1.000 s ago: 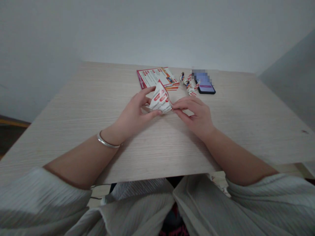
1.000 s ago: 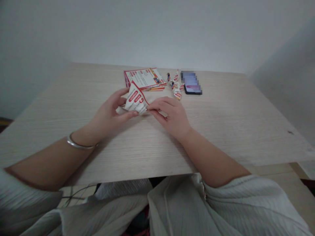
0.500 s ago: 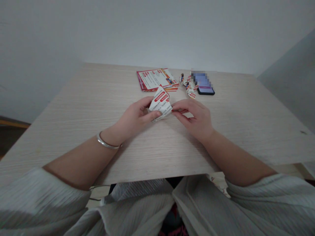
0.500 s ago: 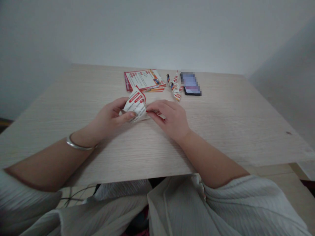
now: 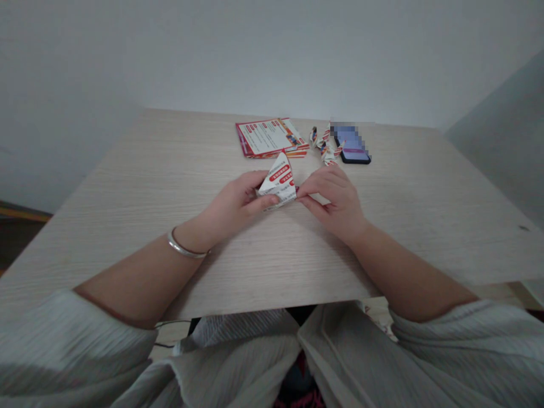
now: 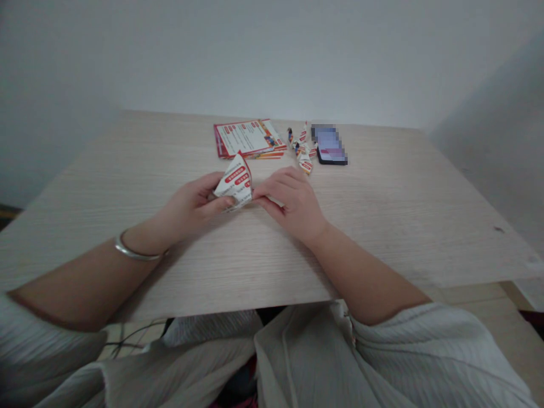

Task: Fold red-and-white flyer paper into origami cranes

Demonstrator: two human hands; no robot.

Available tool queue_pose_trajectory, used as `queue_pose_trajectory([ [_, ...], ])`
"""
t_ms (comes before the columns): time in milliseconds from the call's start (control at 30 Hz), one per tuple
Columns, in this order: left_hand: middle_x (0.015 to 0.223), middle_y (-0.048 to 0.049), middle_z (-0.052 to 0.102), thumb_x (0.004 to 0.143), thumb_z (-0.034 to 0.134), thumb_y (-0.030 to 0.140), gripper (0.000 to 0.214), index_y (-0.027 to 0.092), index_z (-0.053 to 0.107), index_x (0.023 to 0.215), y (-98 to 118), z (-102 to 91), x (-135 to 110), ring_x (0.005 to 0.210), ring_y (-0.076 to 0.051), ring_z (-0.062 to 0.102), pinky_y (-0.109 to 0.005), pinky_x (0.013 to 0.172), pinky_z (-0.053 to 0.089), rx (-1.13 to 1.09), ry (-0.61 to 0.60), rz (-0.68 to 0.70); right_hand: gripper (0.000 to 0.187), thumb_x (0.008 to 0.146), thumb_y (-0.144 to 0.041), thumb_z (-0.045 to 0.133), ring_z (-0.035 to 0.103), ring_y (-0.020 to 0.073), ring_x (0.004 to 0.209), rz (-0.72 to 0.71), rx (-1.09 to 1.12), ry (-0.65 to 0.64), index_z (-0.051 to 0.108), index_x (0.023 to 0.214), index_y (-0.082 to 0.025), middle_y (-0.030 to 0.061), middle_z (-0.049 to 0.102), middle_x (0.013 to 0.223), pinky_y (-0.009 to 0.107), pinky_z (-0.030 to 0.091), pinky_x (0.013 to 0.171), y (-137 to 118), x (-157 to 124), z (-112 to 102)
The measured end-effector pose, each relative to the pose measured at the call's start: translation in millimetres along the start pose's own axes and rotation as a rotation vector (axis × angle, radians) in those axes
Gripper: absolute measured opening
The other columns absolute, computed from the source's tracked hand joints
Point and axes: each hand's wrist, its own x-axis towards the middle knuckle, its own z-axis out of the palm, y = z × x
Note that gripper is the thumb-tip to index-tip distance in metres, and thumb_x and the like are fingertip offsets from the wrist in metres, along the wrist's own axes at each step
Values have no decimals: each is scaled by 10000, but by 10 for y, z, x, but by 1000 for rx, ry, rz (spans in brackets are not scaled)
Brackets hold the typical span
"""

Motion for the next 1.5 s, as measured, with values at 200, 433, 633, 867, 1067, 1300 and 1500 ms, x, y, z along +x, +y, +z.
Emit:
queue_pose_trajectory([
  [200,997,-67,750,1059,479,569,422,202,687,1062,26,5,0,918,-223,668,-385,939,547,107,36,41,148,1020,-270,595,682,211,906,-12,24,26,726,951,-274,12,767,892,435,489,939,-26,12,7],
  [433,1249,-101,727,1072,442,535,426,213,636,1273,-40,18,-56,1225,-272,624,-607,1292,238,281,121,59,181,1025,-251,598,665,211,979,-33,-32,-68,758,966,-312,11,765,965,435,504,950,-48,14,27],
  [633,1162,-64,747,973,637,386,268,223,651,1185,98,-27,-46,1135,-254,678,-564,1268,350,202,128,137,128,956,-238,701,614,299,1262,91,-160,68,783,942,-336,42,717,1278,593,420,1151,32,-41,52],
  [867,1053,-53,765,975,644,336,204,211,693,1129,107,48,-46,920,-179,692,-316,858,569,155,98,75,117,933,-239,706,417,346,1557,279,-26,106,785,989,-303,76,536,1597,687,397,1208,130,-95,136],
  [1067,977,-40,786,980,660,362,148,234,726,1014,57,28,-25,910,-212,689,-394,933,535,268,47,204,525,991,-377,648,774,229,996,467,338,72,495,1481,-269,104,767,1220,410,661,843,334,-248,363],
  [1300,848,-20,761,1032,613,374,201,249,730,927,28,49,-5,822,-192,699,-359,807,494,358,6,324,687,836,-584,791,776,235,812,711,711,27,555,1419,-306,32,813,1000,433,673,713,301,-181,364],
  [1500,1042,-62,766,1071,559,384,246,233,747,1020,-9,74,-17,974,-195,711,-340,887,547,362,-66,402,241,824,-460,782,749,223,700,864,665,-60,692,909,-253,16,792,815,391,635,639,189,-111,316],
])
